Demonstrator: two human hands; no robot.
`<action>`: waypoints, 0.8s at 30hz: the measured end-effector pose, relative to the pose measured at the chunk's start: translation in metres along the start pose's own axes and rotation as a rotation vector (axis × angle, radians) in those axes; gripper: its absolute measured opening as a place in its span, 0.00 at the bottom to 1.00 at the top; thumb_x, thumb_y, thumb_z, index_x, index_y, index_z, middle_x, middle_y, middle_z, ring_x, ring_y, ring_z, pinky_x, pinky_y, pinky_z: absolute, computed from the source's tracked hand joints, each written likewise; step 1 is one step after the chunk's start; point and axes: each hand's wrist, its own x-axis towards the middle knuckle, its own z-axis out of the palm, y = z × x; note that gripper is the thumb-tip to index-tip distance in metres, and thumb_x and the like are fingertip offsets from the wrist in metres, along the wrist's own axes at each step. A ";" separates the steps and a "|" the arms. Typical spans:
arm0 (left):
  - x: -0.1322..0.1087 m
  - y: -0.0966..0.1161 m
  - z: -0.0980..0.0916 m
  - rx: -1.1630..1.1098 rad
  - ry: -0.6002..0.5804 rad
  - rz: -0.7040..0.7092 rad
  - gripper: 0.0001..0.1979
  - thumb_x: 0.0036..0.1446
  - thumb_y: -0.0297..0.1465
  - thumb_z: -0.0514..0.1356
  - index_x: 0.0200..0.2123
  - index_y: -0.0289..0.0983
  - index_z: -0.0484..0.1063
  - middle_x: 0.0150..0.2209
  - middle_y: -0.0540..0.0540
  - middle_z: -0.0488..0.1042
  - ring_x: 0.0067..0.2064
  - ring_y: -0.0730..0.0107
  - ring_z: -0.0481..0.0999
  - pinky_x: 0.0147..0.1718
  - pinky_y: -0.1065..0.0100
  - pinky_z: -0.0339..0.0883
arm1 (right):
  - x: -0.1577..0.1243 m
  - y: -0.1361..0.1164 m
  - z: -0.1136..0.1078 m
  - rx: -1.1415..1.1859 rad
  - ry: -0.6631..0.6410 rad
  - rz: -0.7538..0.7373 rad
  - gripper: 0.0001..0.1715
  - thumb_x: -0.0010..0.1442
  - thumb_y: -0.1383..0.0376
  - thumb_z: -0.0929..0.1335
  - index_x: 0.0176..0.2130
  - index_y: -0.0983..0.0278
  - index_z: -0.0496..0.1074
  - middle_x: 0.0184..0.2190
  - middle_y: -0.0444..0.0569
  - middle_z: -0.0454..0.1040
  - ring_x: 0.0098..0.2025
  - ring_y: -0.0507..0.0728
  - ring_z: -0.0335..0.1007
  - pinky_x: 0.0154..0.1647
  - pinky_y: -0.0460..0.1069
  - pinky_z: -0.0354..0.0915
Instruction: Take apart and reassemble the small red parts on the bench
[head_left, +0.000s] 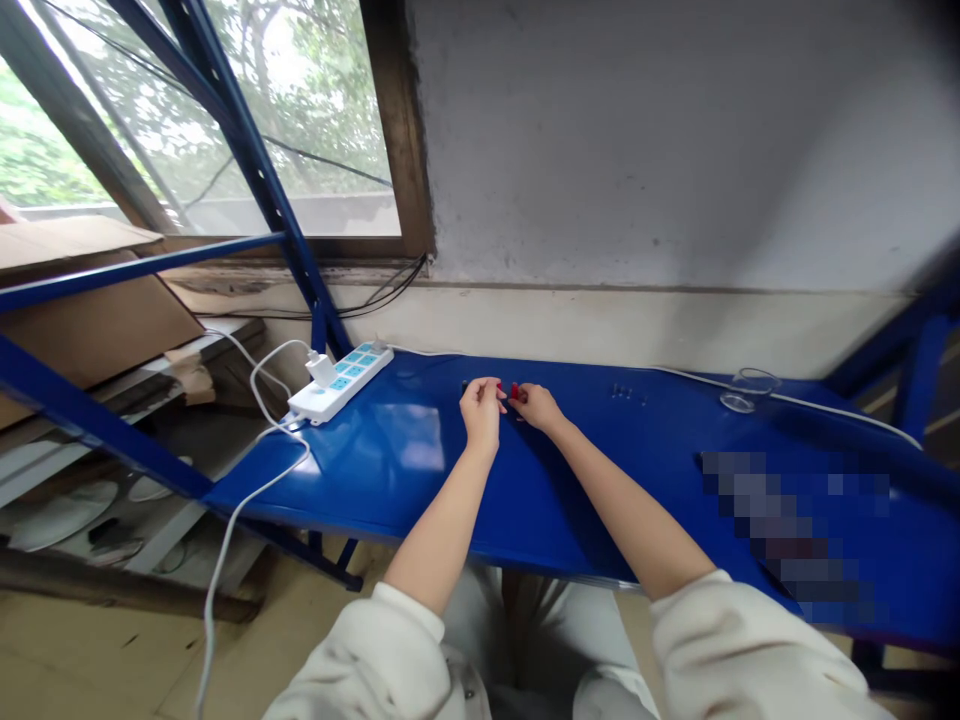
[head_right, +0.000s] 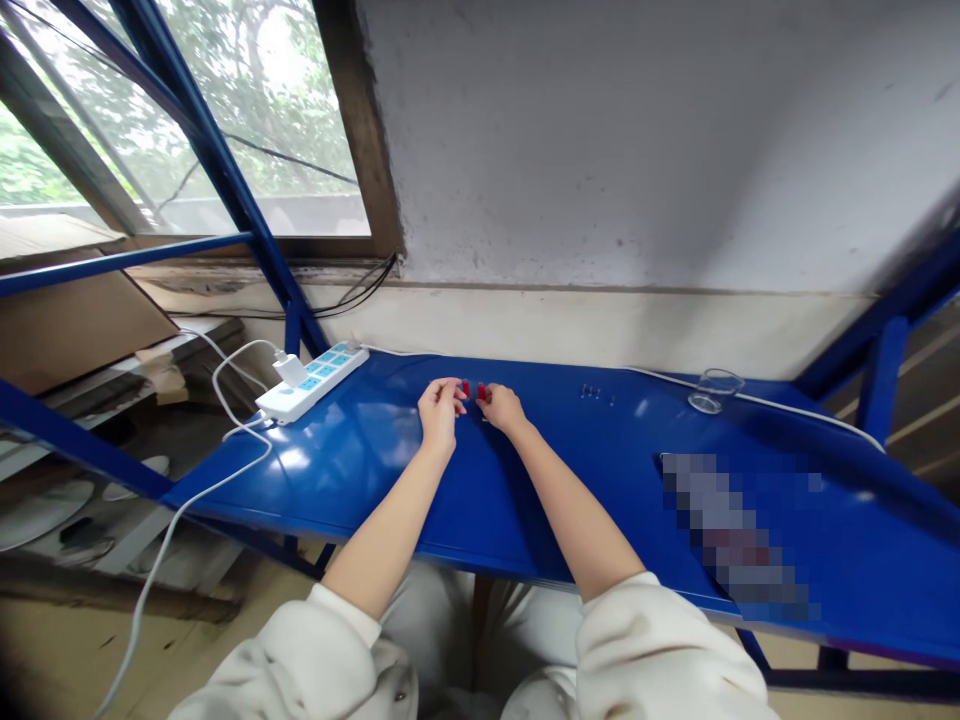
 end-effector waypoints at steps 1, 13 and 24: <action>0.000 -0.002 0.000 0.021 -0.006 0.008 0.09 0.52 0.34 0.53 0.30 0.34 0.67 0.21 0.52 0.66 0.16 0.83 0.61 0.17 0.76 0.55 | 0.001 0.000 0.001 -0.030 0.007 0.006 0.03 0.52 0.65 0.66 0.28 0.64 0.67 0.26 0.47 0.74 0.28 0.52 0.71 0.27 0.44 0.59; -0.007 -0.014 -0.001 0.537 -0.220 0.299 0.15 0.56 0.39 0.50 0.25 0.36 0.68 0.18 0.51 0.65 0.21 0.77 0.63 0.24 0.74 0.57 | -0.014 0.004 -0.021 -0.156 -0.046 0.141 0.21 0.47 0.61 0.67 0.42 0.64 0.69 0.35 0.51 0.74 0.37 0.58 0.69 0.32 0.48 0.60; -0.022 -0.016 0.000 0.885 -0.478 0.461 0.16 0.57 0.36 0.47 0.24 0.38 0.68 0.20 0.48 0.66 0.24 0.71 0.64 0.24 0.72 0.51 | -0.060 0.025 -0.031 -0.024 0.238 0.049 0.17 0.49 0.71 0.61 0.40 0.64 0.70 0.29 0.48 0.74 0.33 0.54 0.69 0.35 0.47 0.61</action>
